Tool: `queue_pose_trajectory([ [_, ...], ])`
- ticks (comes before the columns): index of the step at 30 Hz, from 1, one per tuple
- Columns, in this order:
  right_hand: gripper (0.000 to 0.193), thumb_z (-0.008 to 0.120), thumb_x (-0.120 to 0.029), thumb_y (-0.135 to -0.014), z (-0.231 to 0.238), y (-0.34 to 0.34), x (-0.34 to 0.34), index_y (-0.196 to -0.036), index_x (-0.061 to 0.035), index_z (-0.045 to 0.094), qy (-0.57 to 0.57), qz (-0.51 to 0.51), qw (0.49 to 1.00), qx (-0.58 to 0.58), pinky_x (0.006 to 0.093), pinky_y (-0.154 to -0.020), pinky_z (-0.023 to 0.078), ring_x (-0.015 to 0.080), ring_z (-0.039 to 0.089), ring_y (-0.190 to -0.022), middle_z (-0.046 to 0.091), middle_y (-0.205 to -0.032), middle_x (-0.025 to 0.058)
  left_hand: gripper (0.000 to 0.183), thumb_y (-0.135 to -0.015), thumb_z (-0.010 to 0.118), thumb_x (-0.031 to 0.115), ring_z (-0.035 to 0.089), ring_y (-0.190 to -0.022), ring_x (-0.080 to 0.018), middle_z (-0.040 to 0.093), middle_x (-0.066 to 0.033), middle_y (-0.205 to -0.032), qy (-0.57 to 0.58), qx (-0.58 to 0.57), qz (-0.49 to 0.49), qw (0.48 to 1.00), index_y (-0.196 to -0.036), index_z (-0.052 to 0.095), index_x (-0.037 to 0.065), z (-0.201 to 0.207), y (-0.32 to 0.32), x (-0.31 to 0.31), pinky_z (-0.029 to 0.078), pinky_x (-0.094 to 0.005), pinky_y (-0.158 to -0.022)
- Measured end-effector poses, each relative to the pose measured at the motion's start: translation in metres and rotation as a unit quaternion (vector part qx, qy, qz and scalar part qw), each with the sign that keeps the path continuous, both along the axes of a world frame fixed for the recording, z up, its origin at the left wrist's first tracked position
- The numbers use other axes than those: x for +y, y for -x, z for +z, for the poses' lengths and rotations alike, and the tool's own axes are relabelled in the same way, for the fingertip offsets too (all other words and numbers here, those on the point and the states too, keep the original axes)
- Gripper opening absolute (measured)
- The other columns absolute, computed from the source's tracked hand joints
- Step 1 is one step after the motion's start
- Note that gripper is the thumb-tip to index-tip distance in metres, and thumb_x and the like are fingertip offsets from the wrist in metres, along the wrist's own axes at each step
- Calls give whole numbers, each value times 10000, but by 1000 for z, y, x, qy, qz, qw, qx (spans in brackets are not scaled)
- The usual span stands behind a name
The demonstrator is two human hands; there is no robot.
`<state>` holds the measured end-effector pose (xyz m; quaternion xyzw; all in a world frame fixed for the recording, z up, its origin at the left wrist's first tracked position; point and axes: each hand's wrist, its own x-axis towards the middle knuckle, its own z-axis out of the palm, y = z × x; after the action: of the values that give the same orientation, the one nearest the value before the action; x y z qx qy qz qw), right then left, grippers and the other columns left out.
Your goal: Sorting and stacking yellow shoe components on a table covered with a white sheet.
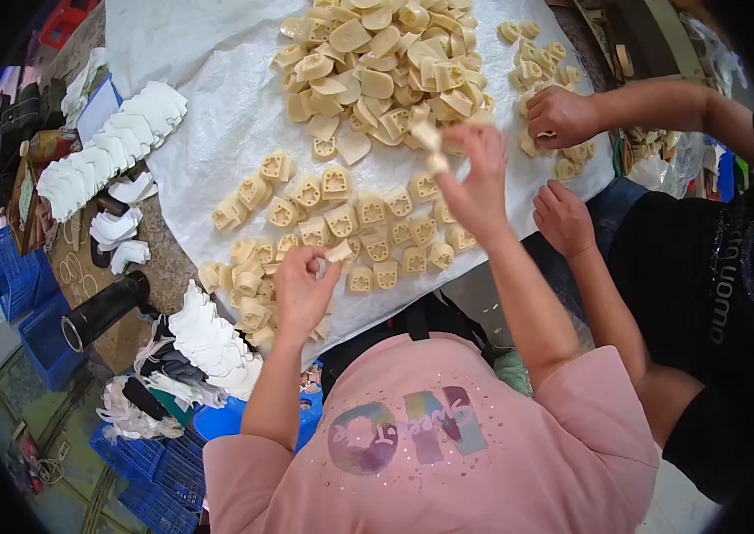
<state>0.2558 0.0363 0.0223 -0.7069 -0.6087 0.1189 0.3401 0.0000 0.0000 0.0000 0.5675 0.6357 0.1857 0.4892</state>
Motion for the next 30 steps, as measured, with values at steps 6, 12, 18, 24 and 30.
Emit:
queue_pose_trajectory([
  [6,307,682,-104,-591,-16,40,-76,-888,-106,604,51,120,990,-63,435,-846,283,270,444,-985,490,-979,63,240,-719,695,166,550,-631,-241,541,-110,-673,54,93,-65,992,-912,649,31,-15,-11,-14,445,-375,-614],
  [12,275,669,-111,-553,-38,69,-93,-821,-106,608,75,153,975,-144,474,-872,260,249,458,-1025,498,-1002,59,253,-740,708,171,611,-742,-312,588,-130,-787,-148,154,-97,972,-951,638,51,-32,-12,-21,481,-423,-644],
  [18,213,582,-74,-685,-53,71,-98,-891,-103,625,85,167,966,-176,493,-919,258,252,454,-1069,503,-1032,78,252,-731,728,183,623,-745,-303,591,-102,-838,-200,218,-150,943,-911,580,87,-34,-14,-16,487,-425,-574],
  [24,363,610,0,-633,-33,54,-95,-986,-87,632,72,168,981,-66,468,-895,310,288,462,-1016,504,-1013,93,212,-726,726,151,614,-704,-299,569,-83,-793,-229,170,-152,947,-848,565,89,-28,-12,-10,477,-415,-561],
  [30,373,609,25,-670,-37,18,-53,-1033,-58,618,60,0,998,21,399,-731,428,304,526,-887,530,-890,109,189,-710,717,110,551,-790,-280,529,-87,-803,-316,94,-158,931,-875,625,103,-7,-44,44,443,-387,-666],
])
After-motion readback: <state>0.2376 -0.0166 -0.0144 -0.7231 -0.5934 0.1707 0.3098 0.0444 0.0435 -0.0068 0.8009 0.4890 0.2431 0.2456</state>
